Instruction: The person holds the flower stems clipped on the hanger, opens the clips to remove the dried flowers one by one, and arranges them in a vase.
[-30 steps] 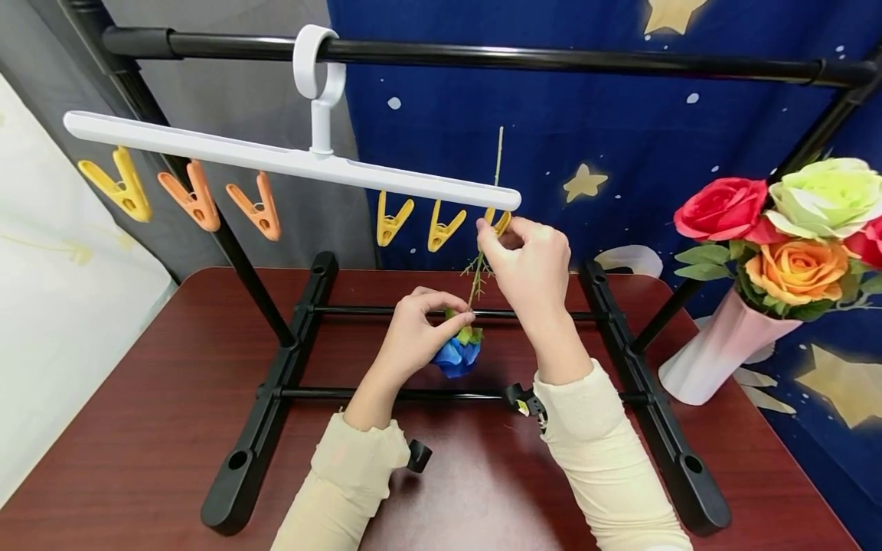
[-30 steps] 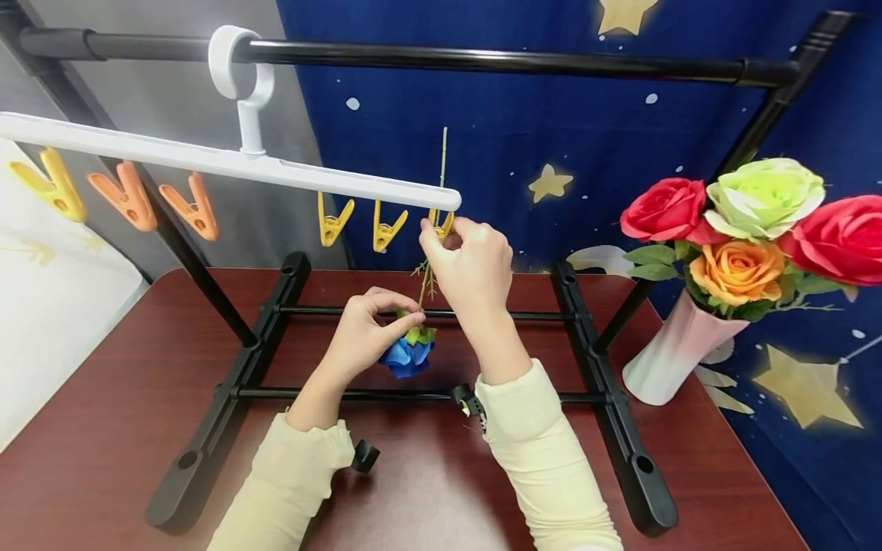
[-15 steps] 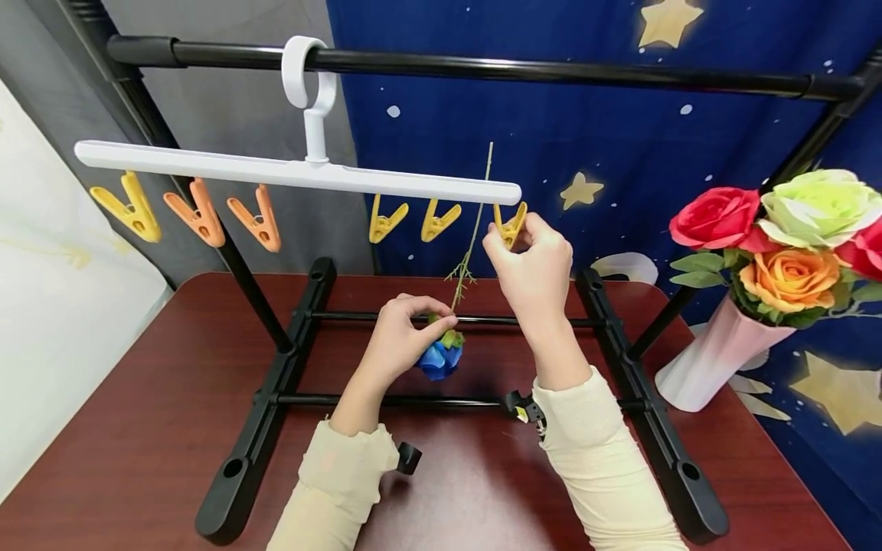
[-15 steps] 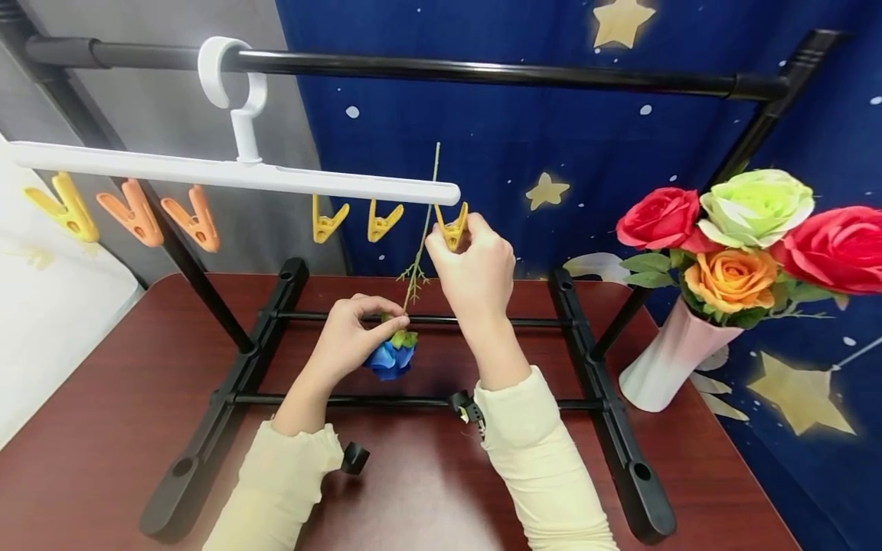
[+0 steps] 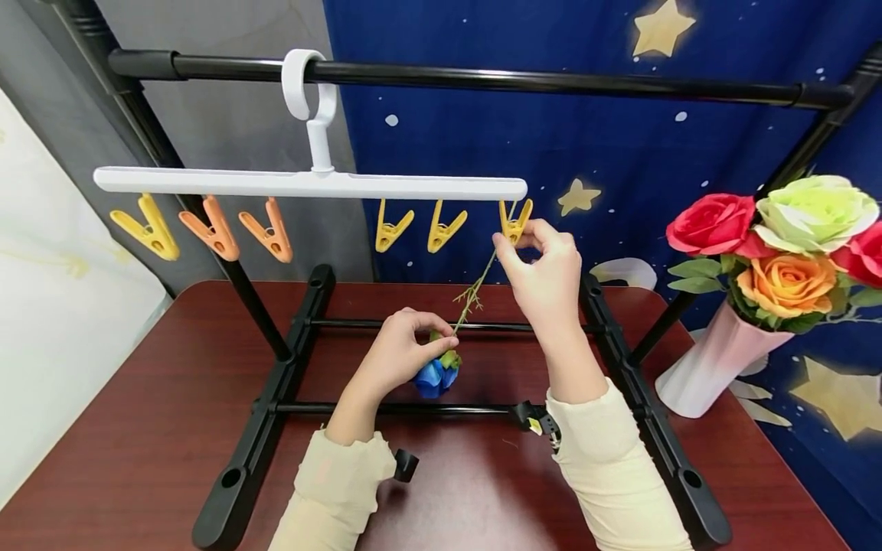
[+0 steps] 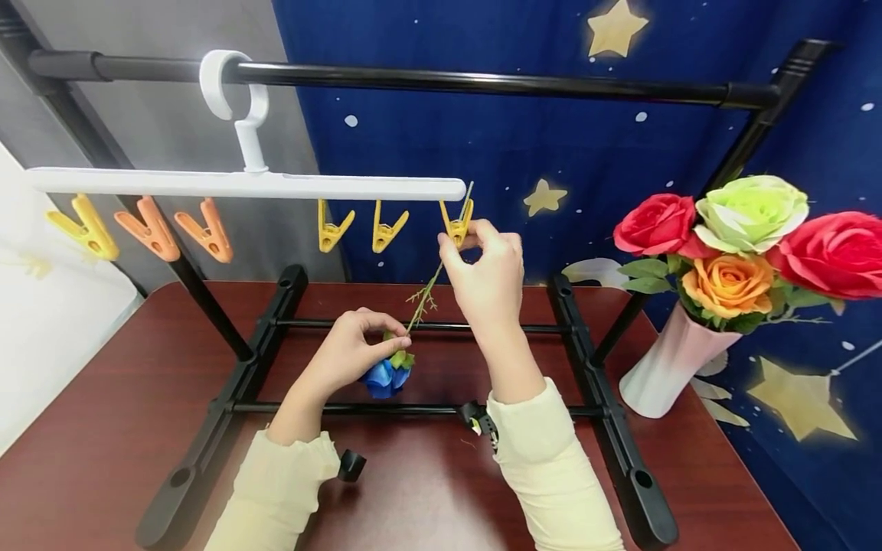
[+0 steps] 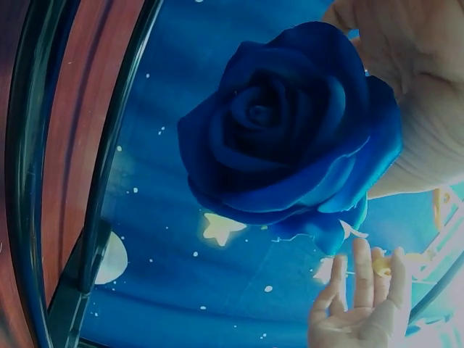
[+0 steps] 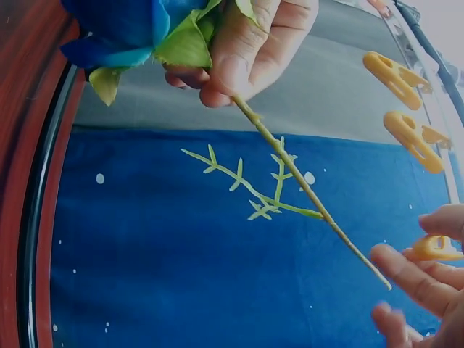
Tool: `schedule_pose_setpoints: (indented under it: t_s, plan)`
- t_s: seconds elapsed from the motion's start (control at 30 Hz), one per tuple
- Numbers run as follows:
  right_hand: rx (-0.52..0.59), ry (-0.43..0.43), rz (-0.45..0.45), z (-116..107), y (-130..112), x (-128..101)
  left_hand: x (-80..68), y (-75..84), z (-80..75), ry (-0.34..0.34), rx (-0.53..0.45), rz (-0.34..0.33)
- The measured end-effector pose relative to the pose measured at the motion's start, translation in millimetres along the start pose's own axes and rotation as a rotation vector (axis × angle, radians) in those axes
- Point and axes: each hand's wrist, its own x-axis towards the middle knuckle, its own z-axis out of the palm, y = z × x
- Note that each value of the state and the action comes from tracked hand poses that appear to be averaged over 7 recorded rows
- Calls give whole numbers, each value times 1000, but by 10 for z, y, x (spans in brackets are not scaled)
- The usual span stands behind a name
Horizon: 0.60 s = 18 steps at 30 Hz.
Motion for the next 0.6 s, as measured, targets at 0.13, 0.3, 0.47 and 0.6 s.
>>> schedule_pose_setpoints:
  t_s: [0.13,0.3,0.47,0.6]
  plan:
    - [-40,-16,-15,-78,53,-35,7,-2,15,-25,5,-3]
    - [-49,-57,21,-244,134,-185,3,5,30,-58,16,-17]
    - [-46,-131,-75,-424,204,-420,-17,15,27,-94,41,-4]
    - [-57,-189,-226,-518,243,-545,-20,48,20,-150,45,30]
